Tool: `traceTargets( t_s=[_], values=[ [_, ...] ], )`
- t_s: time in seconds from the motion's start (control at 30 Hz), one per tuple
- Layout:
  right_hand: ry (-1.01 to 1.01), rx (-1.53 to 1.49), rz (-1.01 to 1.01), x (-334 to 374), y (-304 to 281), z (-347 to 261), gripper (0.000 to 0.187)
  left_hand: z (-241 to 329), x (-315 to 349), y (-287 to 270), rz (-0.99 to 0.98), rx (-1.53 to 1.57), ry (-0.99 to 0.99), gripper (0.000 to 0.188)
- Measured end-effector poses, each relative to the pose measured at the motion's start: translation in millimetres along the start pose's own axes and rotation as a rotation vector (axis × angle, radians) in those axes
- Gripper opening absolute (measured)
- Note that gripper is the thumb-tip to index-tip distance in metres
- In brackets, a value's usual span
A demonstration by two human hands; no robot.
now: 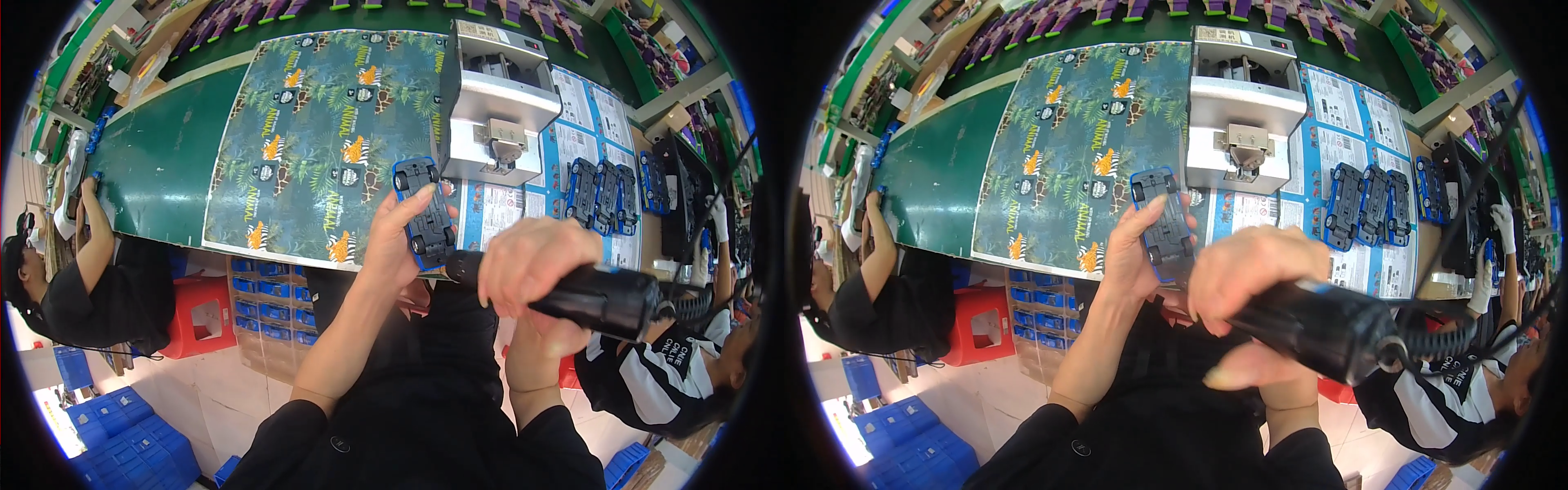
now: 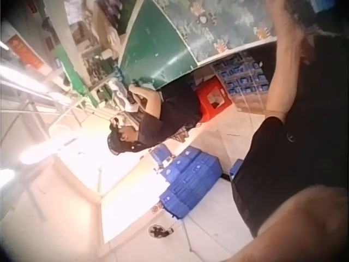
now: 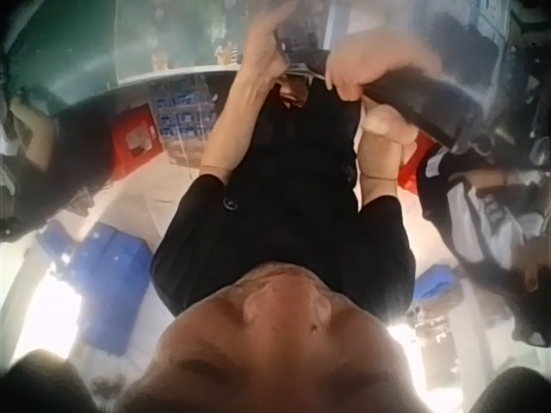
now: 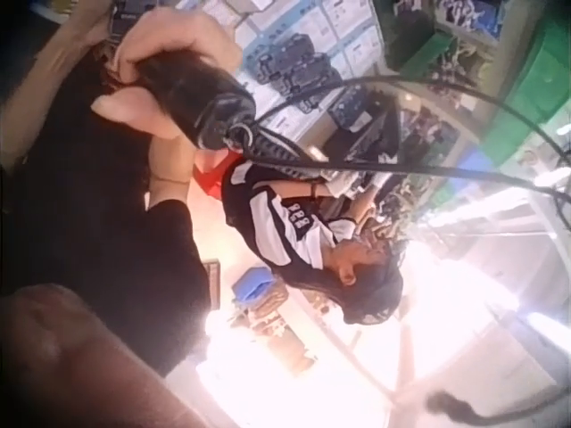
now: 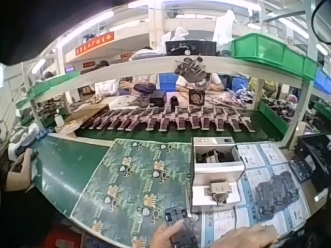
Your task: The person assembles the plastic chassis of small toy cars by securing screws with an electric screwdriver.
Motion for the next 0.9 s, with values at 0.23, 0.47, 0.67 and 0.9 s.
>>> traceTargets(
  t_s=[0.23,0.47,0.67,0.9],
  values=[
    [-0.058,0.12,0.192,35.4,-21.6,-58.3,0.035,77.4,26.5,52.0,-0.092,-1.465,0.791,0.073],
    [0.003,0.187,0.405,67.4,-36.8,-60.0,0.04,121.4,24.5,1.5,-0.412,-2.566,0.695,0.096],
    [0.04,0.202,0.471,85.4,-61.0,-66.6,0.039,260.4,63.1,-67.5,0.238,-2.797,0.784,0.104],
    [0.063,0.479,0.65,94.3,-74.8,-92.6,0.02,187.1,106.8,-23.2,0.207,-2.066,1.163,0.055]
  ],
)
Point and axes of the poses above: each hand's wrist, its own x-axis away from the middle knuckle, its own y-axis out of the palm, z = x × y, the point moved 8 cm from there along -x, towards the middle knuckle, and after that the axes turned 5 degrees about -y, right-handed, at the moved point
